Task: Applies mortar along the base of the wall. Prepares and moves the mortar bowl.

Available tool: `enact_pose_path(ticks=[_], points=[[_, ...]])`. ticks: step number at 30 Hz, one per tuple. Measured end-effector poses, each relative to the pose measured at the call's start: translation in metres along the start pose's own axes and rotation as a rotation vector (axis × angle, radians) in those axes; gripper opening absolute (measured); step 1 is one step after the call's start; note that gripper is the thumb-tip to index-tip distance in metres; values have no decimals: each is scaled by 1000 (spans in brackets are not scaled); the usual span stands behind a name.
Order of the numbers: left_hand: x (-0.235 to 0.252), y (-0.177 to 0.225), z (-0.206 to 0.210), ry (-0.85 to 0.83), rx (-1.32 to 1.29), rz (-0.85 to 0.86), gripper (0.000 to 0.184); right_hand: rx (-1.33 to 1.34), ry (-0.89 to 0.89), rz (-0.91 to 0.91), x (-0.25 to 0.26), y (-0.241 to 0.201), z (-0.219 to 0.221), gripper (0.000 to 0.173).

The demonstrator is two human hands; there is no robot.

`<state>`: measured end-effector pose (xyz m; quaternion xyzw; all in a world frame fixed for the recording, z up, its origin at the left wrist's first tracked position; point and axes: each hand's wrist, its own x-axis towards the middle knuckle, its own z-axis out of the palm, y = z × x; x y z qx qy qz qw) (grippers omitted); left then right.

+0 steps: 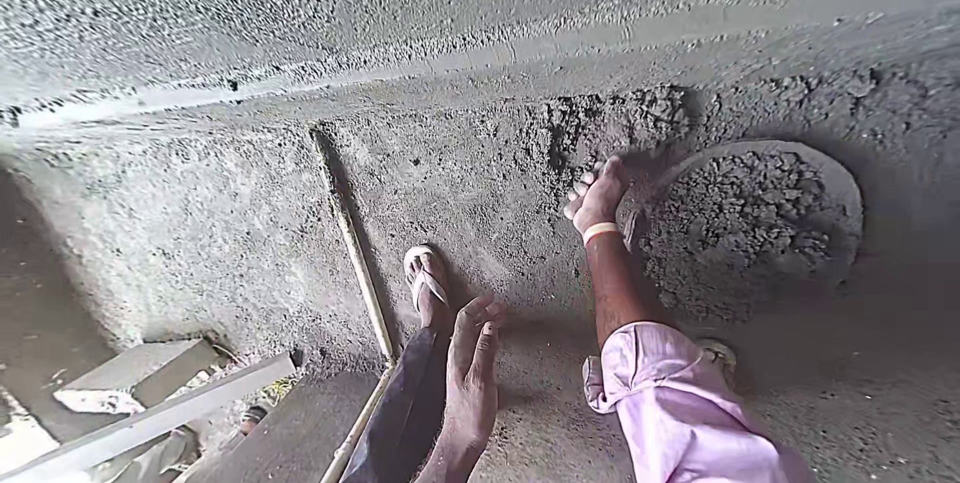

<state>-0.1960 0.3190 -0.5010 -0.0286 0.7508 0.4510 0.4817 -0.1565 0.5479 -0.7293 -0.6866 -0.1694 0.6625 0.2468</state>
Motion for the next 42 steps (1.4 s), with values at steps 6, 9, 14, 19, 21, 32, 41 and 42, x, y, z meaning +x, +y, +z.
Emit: enact_pose_path(ticks=[6, 9, 14, 19, 21, 32, 41, 42], points=[[-1, -7, 6, -8, 32, 18, 44, 193, -12, -23, -9, -16, 24, 38], [-10, -17, 12, -30, 68, 13, 45, 303, -70, -3, -14, -21, 10, 41], [-8, -23, 19, -25, 90, 30, 45, 312, -219, -139, -26, -34, -39, 38], [-8, -28, 23, -71, 138, 57, 45, 138, -315, -255, -77, -58, -128, 31], [-11, -30, 27, -73, 136, 61, 45, -22, -227, -314, -109, -61, -166, 26], [-14, -33, 23, -81, 114, 80, 42, -493, 365, -430, -151, -25, -240, 50], [-7, -19, 3, -52, 44, 71, 42, -102, -13, 112, -163, 127, -113, 36], [-7, -17, 0, -45, 28, 72, 42, -61, 39, 121, -153, 139, -97, 36]])
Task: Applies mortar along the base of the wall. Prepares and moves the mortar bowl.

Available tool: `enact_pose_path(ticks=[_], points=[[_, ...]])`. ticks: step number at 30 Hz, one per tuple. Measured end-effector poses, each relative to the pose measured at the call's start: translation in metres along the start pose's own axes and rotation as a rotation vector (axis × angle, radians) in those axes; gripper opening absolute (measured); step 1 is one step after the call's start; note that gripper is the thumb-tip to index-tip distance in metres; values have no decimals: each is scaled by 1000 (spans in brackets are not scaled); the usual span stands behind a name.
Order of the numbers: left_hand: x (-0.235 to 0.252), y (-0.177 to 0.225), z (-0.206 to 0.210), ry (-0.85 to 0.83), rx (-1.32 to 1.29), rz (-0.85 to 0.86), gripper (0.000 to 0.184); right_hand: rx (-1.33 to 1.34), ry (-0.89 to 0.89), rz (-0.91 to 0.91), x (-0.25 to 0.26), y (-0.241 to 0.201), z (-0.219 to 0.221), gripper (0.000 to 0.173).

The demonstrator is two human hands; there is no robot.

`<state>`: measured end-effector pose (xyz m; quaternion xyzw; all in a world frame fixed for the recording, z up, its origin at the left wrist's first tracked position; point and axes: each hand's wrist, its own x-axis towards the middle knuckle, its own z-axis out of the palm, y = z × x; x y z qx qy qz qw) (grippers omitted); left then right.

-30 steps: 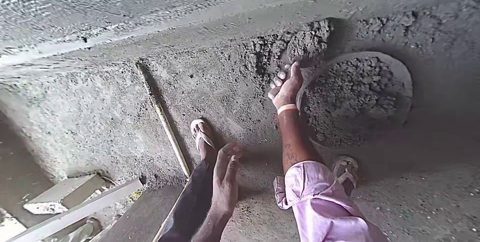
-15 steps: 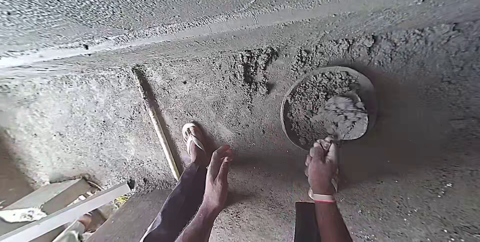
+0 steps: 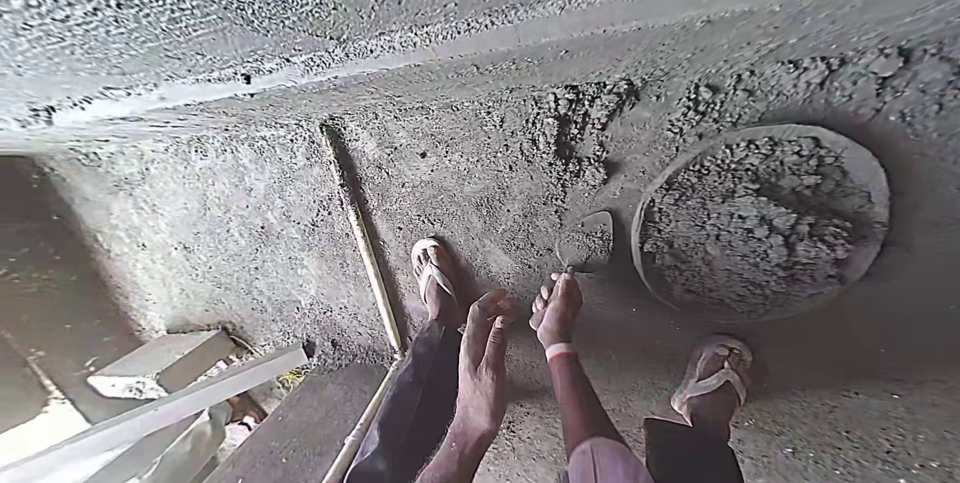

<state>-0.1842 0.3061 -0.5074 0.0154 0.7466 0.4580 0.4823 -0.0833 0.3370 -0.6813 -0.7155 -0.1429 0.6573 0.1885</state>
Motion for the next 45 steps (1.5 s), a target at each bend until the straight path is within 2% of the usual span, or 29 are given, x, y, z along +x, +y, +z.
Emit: enact_pose_path(ticks=[2, 5, 8, 12, 15, 23, 32, 36, 41, 45], points=[[2, 3, -7, 20, -26, -14, 41, 27, 47, -30, 26, 5, 34, 38], [3, 9, -19, 24, -50, -51, 43, -8, 14, -85, 63, -12, 75, 44], [5, 16, -23, 39, -117, -71, 43, -25, -20, -122, 89, -59, 117, 45], [9, 24, -24, 69, -159, -71, 43, 52, 16, -111, 97, -119, 176, 41], [15, 30, -24, 80, -173, -58, 43, 159, 35, -138, 87, -135, 192, 38], [8, 23, -13, 40, -108, -65, 42, 336, -47, -140, 73, -152, 185, 37], [0, 8, 8, 12, -17, -67, 43, 457, -138, -153, 57, -186, 151, 36], [0, 6, 16, 1, 12, -54, 43, 456, -208, -270, 53, -194, 119, 39], [1, 5, 22, -6, 63, -31, 44, 205, -294, -406, 29, -211, 21, 37], [0, -2, 25, -34, 46, -42, 43, -81, -108, -527, -16, -210, -79, 27]])
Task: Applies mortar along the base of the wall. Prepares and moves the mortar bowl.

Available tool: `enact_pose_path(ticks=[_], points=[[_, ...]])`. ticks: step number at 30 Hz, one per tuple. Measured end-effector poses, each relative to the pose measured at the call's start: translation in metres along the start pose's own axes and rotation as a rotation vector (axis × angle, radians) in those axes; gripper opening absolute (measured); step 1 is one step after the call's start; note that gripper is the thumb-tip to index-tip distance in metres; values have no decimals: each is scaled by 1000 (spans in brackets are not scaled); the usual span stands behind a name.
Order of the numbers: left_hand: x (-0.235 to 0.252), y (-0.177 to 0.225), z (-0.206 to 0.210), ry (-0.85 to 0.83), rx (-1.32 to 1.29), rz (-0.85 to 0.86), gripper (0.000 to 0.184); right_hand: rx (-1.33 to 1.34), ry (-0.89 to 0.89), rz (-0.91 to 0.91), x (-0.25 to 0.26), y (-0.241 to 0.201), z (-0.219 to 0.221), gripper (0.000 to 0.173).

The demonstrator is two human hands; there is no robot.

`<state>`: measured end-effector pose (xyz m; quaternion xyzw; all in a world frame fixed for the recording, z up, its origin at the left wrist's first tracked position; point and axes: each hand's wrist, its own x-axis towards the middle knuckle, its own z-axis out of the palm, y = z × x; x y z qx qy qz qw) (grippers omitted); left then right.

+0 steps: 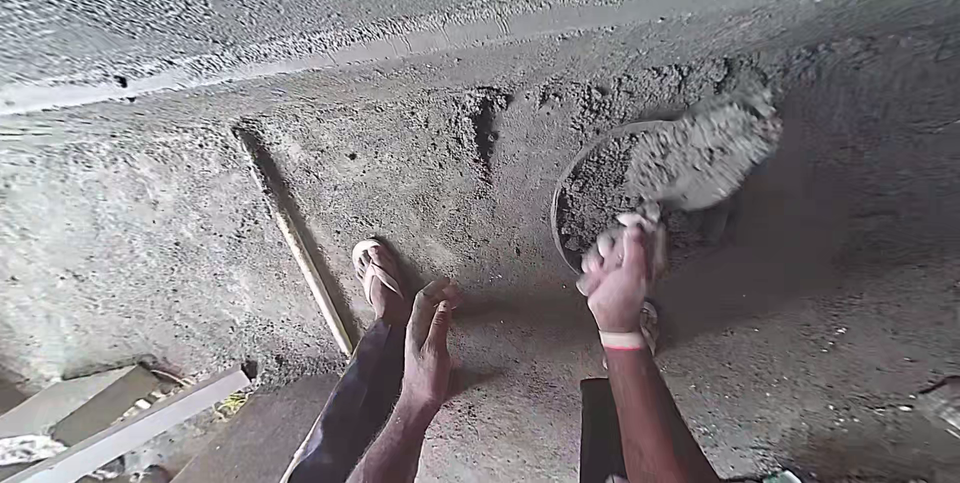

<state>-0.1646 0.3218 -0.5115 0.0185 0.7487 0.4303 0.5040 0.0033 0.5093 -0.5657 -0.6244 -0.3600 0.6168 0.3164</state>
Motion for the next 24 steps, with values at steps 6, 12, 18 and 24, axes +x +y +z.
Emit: enact_pose_path(ticks=[6, 12, 18, 24], points=[[-2, 0, 6, 7, 35, -7, 42, -824, 238, 35, -24, 22, -101, 51], [-2, 0, 1, -12, 21, -14, 44, -451, 323, -37, -29, 34, -90, 45], [6, 10, -15, 22, -8, 24, 43, -132, 14, 513, -82, 121, 19, 27], [13, 12, -40, 67, -84, -1, 43, 118, 277, 633, -103, 219, 147, 42]])
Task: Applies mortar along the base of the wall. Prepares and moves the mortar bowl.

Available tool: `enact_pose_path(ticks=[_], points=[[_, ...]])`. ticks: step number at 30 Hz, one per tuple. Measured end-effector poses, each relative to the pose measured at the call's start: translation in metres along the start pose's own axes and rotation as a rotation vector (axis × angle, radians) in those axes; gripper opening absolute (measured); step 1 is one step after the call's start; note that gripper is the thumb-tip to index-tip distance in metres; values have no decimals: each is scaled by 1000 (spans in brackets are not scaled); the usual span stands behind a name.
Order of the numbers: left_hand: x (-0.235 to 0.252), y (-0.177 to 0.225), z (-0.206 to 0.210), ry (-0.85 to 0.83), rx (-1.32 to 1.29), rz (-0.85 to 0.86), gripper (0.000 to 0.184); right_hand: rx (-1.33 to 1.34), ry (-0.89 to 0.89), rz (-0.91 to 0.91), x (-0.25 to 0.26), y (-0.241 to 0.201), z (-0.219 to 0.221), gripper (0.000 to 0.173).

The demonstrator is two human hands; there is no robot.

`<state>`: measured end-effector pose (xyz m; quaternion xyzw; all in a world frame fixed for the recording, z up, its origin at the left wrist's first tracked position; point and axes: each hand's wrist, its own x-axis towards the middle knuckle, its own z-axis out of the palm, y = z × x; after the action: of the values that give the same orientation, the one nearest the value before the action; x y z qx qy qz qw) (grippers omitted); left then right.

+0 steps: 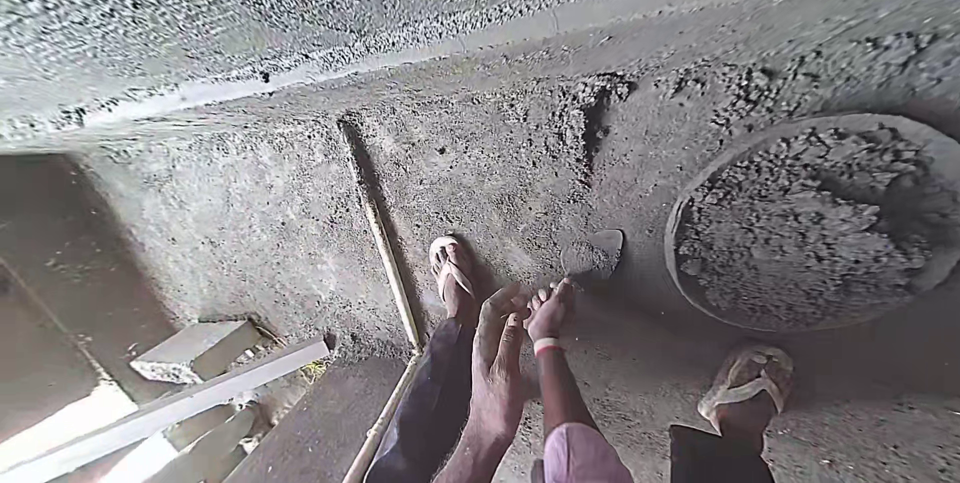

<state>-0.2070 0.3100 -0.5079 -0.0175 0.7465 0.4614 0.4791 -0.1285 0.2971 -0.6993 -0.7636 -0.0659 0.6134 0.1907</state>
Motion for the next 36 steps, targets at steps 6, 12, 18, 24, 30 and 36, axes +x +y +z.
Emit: enact_pose_path(ticks=[6, 12, 18, 24, 30, 36], points=[[4, 12, -22, 11, -70, -18, 44, 34, -65, -54, 26, -10, 96, 50], [10, 28, -30, 44, -166, -22, 42, 36, -217, -138, 40, -109, 208, 45], [16, 36, -31, 84, -169, -12, 42, 237, -258, -200, 29, -135, 206, 48], [15, 30, -15, 64, -144, -40, 43, 263, -458, -229, 28, -169, 138, 49], [6, 10, 3, 1, -56, -16, 45, -9, -352, -413, -4, -206, -1, 31], [-7, -1, 22, -25, 10, 9, 42, -820, 170, -733, -7, -225, -134, 47]])
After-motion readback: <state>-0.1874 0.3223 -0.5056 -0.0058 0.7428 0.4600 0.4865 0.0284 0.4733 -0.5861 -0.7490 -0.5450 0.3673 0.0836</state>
